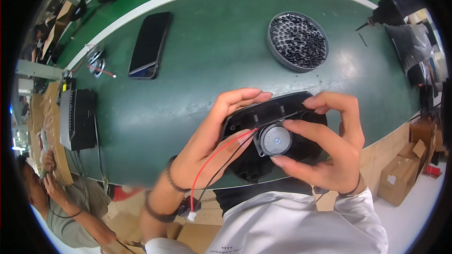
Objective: Assembling a speaker into a plastic housing using an electric screwdriver on a factory line.
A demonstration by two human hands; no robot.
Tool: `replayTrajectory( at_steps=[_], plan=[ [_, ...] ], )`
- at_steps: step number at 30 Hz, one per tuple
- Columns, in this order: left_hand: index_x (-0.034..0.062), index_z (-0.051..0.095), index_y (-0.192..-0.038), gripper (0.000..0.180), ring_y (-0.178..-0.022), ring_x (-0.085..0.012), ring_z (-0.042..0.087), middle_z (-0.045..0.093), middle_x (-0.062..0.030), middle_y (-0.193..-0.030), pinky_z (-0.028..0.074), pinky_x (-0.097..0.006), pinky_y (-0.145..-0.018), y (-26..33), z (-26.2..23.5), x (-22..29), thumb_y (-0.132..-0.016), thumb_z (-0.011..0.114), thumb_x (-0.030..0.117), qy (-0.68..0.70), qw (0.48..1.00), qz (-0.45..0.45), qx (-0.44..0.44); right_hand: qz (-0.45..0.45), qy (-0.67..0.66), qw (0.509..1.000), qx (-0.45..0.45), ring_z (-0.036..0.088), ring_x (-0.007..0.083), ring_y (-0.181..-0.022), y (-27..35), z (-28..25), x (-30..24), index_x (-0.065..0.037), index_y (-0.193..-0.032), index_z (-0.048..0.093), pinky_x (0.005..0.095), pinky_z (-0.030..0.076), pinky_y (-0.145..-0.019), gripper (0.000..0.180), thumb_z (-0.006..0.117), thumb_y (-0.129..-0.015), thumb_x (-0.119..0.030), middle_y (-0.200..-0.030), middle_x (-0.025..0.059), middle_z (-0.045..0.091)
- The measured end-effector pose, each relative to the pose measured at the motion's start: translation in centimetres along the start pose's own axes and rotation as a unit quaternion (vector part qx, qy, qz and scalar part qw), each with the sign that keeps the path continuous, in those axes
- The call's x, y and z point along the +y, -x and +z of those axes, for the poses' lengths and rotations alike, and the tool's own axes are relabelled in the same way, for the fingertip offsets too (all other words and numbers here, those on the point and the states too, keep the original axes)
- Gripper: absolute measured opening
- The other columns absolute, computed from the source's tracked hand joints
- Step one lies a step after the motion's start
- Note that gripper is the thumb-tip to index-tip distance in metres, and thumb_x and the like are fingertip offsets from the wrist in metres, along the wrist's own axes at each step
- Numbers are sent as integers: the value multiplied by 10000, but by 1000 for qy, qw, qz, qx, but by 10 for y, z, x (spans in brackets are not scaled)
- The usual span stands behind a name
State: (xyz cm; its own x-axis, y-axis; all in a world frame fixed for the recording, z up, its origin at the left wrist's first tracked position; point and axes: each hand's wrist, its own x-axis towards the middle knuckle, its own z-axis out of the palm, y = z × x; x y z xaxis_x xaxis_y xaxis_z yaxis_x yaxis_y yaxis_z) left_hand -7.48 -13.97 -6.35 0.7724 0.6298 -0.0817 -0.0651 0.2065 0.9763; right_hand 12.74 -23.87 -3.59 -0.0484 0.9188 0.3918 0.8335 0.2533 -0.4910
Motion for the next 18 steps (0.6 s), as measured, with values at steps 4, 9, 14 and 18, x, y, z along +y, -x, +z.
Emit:
replayTrajectory(
  at_steps=[4, 9, 14, 18],
  plan=[
    [-18, 373, -1428, 579, -1333, -283, 489, 504, -218, -1427, 345, -395, -1140, 3, 4, 1, -915, 555, 179, -18, 999, -23, 34, -22, -96, 986, 133, 570, 266, -995, 22, 7, 33, -25, -1098, 695, 376, 490, -830, 687, 941, -541, -343, -1152, 157, 546],
    [-17, 374, -1426, 583, -1326, -287, 492, 499, -224, -1428, 358, -409, -1133, 0, 6, 3, -917, 556, 201, -20, 999, -18, 25, 108, -328, 869, 354, 539, 269, -1055, 47, 14, 59, 41, -1263, 522, 405, 444, -907, 905, 912, -606, -445, -1190, 162, 515],
    [-16, 367, -1429, 592, -1333, -288, 483, 492, -226, -1432, 357, -409, -1133, 0, 7, 3, -920, 562, 215, -30, 999, -15, 26, 74, -243, 932, 260, 546, 263, -1037, 41, -4, 57, -23, -1081, 672, 396, 446, -887, 609, 910, -607, -323, -1179, 152, 539],
    [-18, 357, -1435, 600, -1336, -290, 478, 476, -234, -1441, 350, -409, -1134, 3, 5, -4, -929, 558, 234, -27, 999, -12, 36, 29, -41, 998, 48, 530, 333, -1104, 16, -9, 12, -107, -953, 756, 442, 439, -920, 383, 878, -602, -198, -1220, 168, 556]
  ],
)
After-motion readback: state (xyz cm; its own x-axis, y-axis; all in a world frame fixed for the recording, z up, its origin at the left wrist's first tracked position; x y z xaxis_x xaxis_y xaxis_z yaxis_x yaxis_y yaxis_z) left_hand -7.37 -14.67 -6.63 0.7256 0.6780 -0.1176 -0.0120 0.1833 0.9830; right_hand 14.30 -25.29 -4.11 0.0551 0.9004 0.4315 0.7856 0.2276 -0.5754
